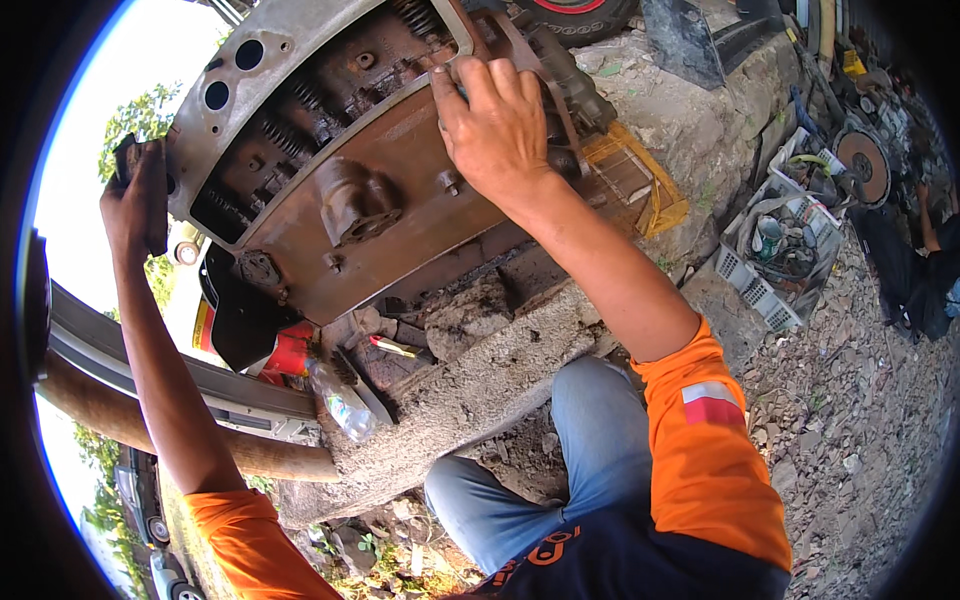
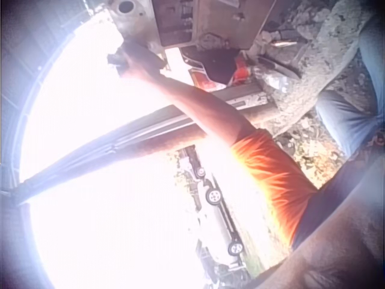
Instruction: The person sands the upper surface of a metal engine block with sandpaper, using both hands to apply pressure and smooth the surface.
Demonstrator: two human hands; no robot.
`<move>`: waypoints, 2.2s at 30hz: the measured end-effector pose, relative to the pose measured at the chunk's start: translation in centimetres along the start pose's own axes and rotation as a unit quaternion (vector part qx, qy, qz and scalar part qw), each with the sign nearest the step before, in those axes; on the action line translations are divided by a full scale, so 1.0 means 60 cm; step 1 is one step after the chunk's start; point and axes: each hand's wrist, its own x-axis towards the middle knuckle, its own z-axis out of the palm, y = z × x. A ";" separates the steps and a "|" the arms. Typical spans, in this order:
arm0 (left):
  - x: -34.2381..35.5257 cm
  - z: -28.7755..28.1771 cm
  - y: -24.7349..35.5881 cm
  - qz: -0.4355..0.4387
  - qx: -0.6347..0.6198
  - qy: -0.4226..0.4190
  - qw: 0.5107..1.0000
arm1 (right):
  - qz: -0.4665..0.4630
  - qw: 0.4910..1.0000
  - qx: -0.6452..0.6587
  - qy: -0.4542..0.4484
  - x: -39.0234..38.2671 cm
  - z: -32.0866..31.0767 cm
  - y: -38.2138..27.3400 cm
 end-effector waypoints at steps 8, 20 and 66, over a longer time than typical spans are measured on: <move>-0.004 -0.009 0.000 0.017 0.009 0.020 1.000 | -0.018 1.000 0.021 0.002 0.006 -0.003 -0.001; -0.006 -0.011 0.006 -0.006 0.016 0.009 1.000 | -0.003 1.000 0.026 -0.005 -0.001 0.000 -0.018; 0.005 -0.012 -0.006 0.003 -0.004 0.001 1.000 | -0.075 0.996 -0.053 0.006 -0.010 0.016 0.000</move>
